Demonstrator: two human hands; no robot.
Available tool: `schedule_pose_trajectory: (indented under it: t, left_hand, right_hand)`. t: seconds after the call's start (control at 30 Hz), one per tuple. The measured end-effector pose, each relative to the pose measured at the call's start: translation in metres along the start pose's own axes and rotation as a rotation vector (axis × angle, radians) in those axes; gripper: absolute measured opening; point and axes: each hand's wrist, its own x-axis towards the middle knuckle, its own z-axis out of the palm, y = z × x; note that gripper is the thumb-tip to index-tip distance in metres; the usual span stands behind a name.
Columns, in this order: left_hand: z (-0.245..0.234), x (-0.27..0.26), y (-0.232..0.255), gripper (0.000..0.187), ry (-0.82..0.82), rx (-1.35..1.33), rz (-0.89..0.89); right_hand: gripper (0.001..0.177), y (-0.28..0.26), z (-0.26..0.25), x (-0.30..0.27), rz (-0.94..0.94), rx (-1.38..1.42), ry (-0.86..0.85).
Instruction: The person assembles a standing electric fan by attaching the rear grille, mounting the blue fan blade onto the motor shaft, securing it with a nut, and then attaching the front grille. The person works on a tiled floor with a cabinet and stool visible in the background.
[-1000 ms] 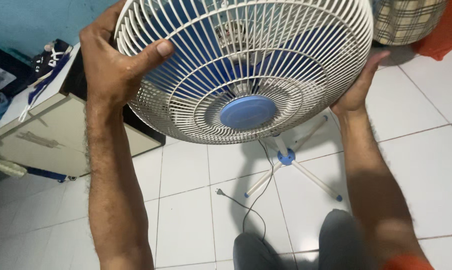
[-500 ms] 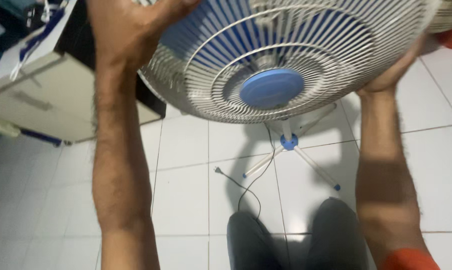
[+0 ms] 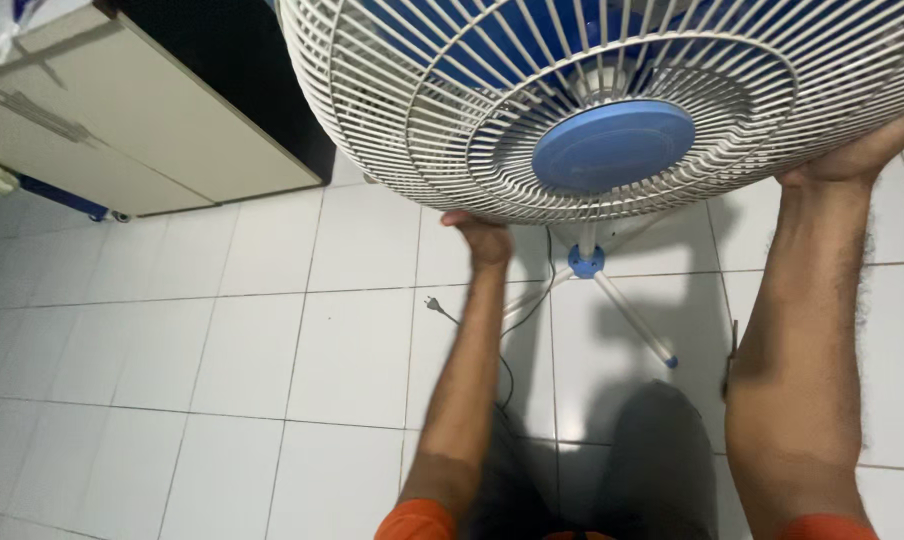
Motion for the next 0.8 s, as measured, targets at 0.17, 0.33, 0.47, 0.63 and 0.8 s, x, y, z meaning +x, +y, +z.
schedule_pose_trajectory:
  t: [0.17,0.33,0.47,0.63,0.8]
  left_hand:
    - [0.018,0.006,-0.035,0.092,0.105,-0.203,0.065]
    - [0.021,0.012,-0.026,0.086,0.151,-0.073,0.139]
    - [0.025,0.013,-0.023,0.081,0.088,-0.081,0.207]
    - [0.034,0.008,-0.017,0.081,0.180,0.008,0.164]
    - [0.033,0.008,-0.020,0.079,0.253,0.033,0.177]
  right_hand:
    - [0.106,-0.001,-0.007,-0.009,0.037,0.084,0.079]
    - [0.098,-0.002,-0.001,-0.012,0.054,0.164,0.043]
    - [0.092,-0.010,0.024,-0.030,-0.057,0.105,0.160]
    - [0.079,0.032,0.068,-0.059,-0.141,0.801,0.555]
    - [0.079,0.098,0.070,-0.065,-0.216,0.544,0.539]
